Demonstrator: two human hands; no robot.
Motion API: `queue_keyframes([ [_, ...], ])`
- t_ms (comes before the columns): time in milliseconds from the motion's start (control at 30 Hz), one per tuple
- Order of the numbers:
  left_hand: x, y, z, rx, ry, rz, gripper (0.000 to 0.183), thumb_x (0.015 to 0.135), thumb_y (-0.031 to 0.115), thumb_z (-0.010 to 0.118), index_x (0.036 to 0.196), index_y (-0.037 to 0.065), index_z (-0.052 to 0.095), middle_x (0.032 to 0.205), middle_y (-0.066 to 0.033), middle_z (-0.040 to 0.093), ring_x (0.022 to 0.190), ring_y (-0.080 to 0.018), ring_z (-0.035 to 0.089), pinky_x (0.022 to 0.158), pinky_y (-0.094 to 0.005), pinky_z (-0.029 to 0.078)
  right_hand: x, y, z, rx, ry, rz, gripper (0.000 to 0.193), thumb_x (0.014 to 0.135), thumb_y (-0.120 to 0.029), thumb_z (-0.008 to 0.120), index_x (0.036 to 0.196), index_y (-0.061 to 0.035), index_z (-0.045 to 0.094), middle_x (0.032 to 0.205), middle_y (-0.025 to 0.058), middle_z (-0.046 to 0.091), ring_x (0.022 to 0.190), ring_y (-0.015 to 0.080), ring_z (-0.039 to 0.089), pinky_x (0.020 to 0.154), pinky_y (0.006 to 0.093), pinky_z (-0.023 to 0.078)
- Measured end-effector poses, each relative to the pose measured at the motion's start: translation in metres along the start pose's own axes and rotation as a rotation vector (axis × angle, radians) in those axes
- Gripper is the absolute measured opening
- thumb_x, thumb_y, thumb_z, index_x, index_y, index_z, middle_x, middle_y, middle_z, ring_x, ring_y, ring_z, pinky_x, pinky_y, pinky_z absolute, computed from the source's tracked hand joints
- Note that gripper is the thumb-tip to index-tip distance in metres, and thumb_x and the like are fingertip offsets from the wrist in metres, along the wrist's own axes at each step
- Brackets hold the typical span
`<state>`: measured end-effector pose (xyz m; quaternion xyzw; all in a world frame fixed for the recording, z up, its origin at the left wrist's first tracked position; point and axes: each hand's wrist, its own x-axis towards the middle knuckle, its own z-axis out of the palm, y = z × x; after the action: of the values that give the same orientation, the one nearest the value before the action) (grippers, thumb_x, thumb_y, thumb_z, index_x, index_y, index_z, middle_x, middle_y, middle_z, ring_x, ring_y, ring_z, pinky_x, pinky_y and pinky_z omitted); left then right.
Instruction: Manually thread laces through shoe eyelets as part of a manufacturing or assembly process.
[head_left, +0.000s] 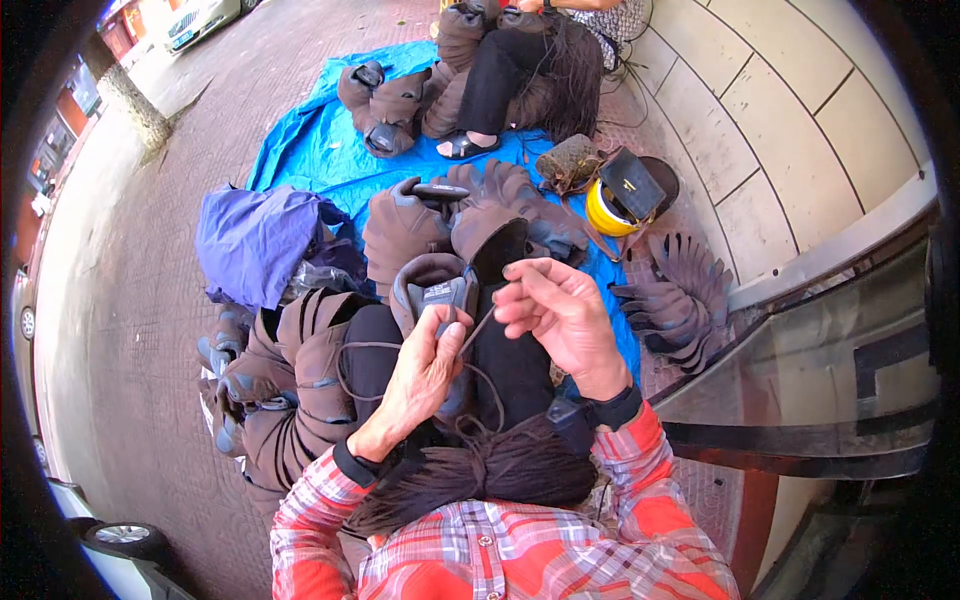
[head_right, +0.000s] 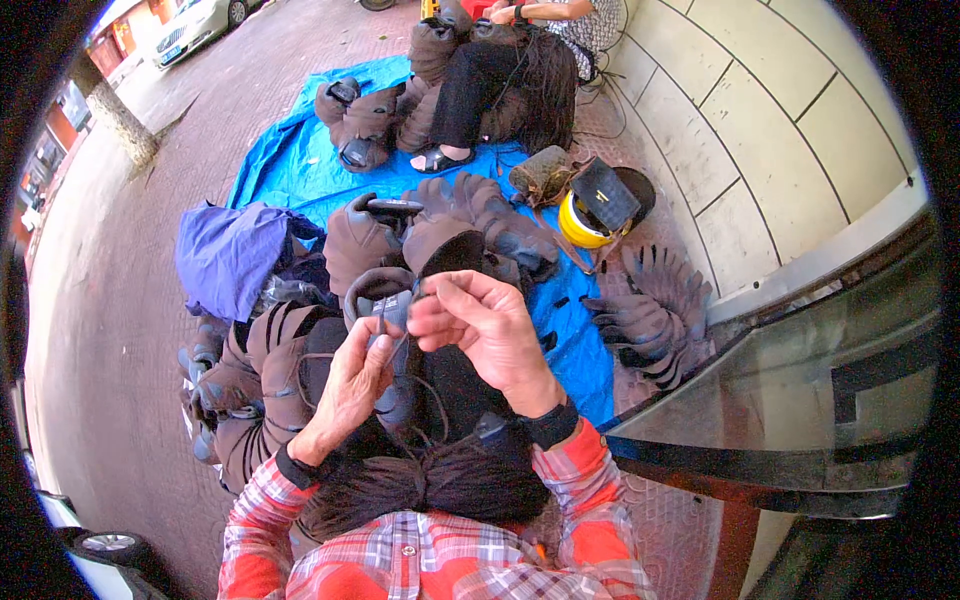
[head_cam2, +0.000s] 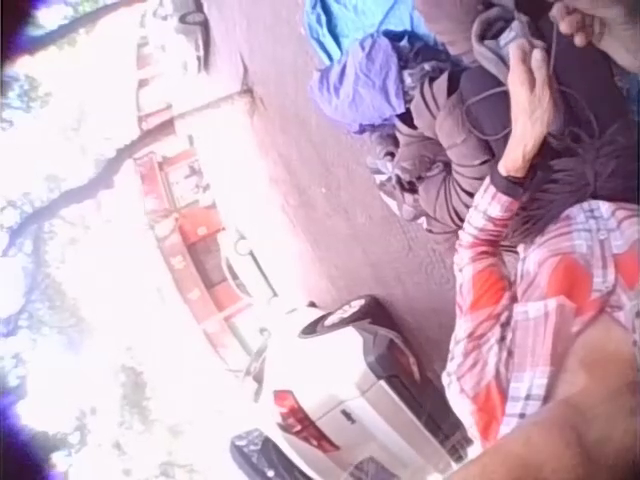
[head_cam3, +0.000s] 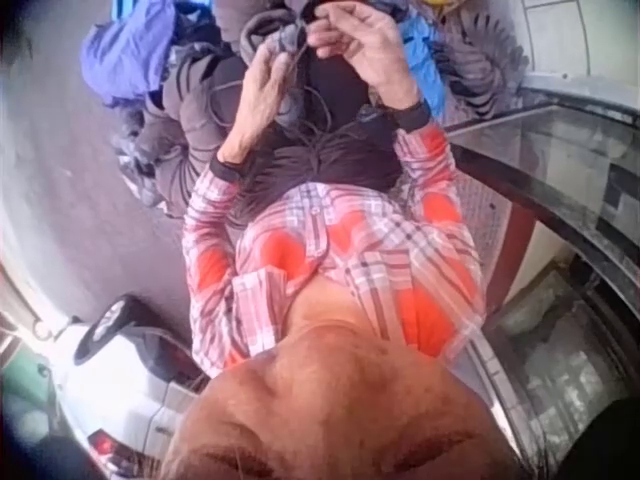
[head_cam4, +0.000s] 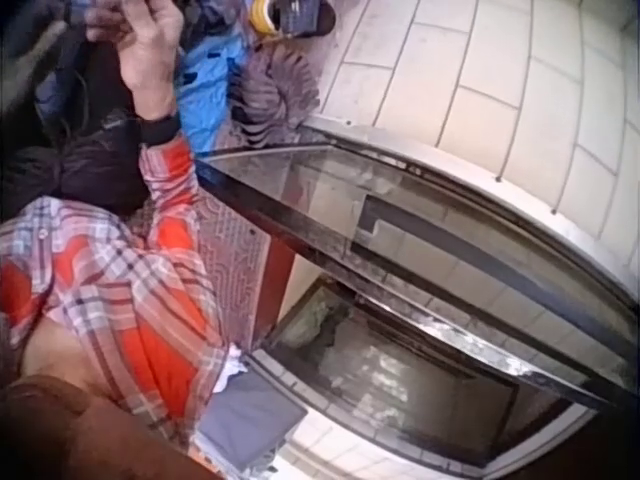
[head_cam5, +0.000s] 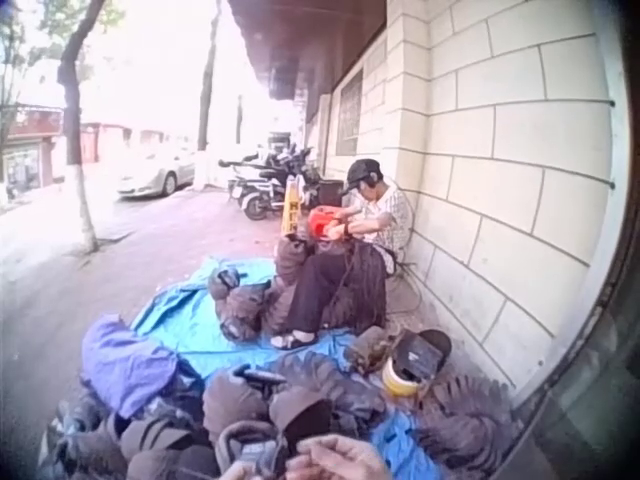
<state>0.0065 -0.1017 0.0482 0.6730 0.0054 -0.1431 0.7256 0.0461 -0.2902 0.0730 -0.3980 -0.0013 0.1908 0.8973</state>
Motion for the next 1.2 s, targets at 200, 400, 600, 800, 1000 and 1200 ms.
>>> queue_keyframes([
  [200,0.014,-0.018,-0.016,0.118,0.064,0.282,0.019,0.097,0.018,0.050,0.094,0.001,0.060,0.075,-0.0005,0.056,0.064,-0.0056,0.048,0.056,-0.0213,0.040,0.006,0.017,-0.008,-0.643,0.050,-0.250,0.017,0.085,-0.009,0.067,0.098,0.0023,0.067,0.073,0.0055,0.062,0.058,0.0106,0.060,0.048,0.0224,0.049],
  [400,0.001,-0.009,-0.008,0.116,-0.025,0.091,0.018,0.094,0.015,0.056,0.098,-0.001,0.064,0.072,0.0030,0.058,0.062,-0.0031,0.048,0.055,-0.0192,0.039,0.010,0.040,0.000,-0.493,0.007,-0.115,0.016,0.083,-0.006,0.068,0.095,0.0052,0.067,0.078,0.0087,0.065,0.062,0.0116,0.062,0.053,0.0238,0.053],
  [600,0.000,-0.007,-0.007,0.346,0.017,0.280,0.017,0.094,0.014,0.055,0.095,-0.002,0.064,0.067,0.0041,0.054,0.058,-0.0033,0.042,0.050,-0.0208,0.035,0.006,0.037,0.005,-0.565,-0.039,-0.095,0.016,0.083,-0.007,0.069,0.094,0.0048,0.067,0.075,0.0076,0.065,0.061,0.0101,0.061,0.051,0.0227,0.052],
  [800,-0.006,-0.001,-0.008,0.457,0.030,0.432,0.015,0.094,0.011,0.054,0.091,-0.001,0.062,0.060,-0.0013,0.048,0.056,-0.0065,0.041,0.048,-0.0240,0.035,0.005,0.041,0.008,-0.603,-0.055,-0.112,0.015,0.083,-0.008,0.068,0.091,0.0043,0.067,0.073,0.0066,0.064,0.059,0.0096,0.060,0.049,0.0228,0.051],
  [1000,-0.008,0.011,-0.030,0.823,0.349,0.871,0.015,0.083,0.002,0.058,0.097,0.000,0.062,0.087,-0.0154,0.061,0.075,-0.0311,0.059,0.065,-0.0346,0.048,0.022,0.006,0.047,-0.624,-0.147,-0.215,0.009,0.087,-0.011,0.061,0.084,-0.0027,0.062,0.069,0.0078,0.064,0.053,0.0115,0.059,0.046,0.0245,0.048],
  [1200,-0.062,0.000,-0.060,0.872,0.064,1.020,0.025,0.070,-0.002,0.062,0.095,0.001,0.062,0.078,-0.0084,0.060,0.064,-0.0227,0.054,0.058,-0.0312,0.044,0.017,-0.122,0.093,-1.041,-0.350,-0.580,0.014,0.088,-0.015,0.057,0.082,-0.0036,0.061,0.075,0.0096,0.064,0.059,0.0150,0.059,0.058,0.0263,0.048],
])
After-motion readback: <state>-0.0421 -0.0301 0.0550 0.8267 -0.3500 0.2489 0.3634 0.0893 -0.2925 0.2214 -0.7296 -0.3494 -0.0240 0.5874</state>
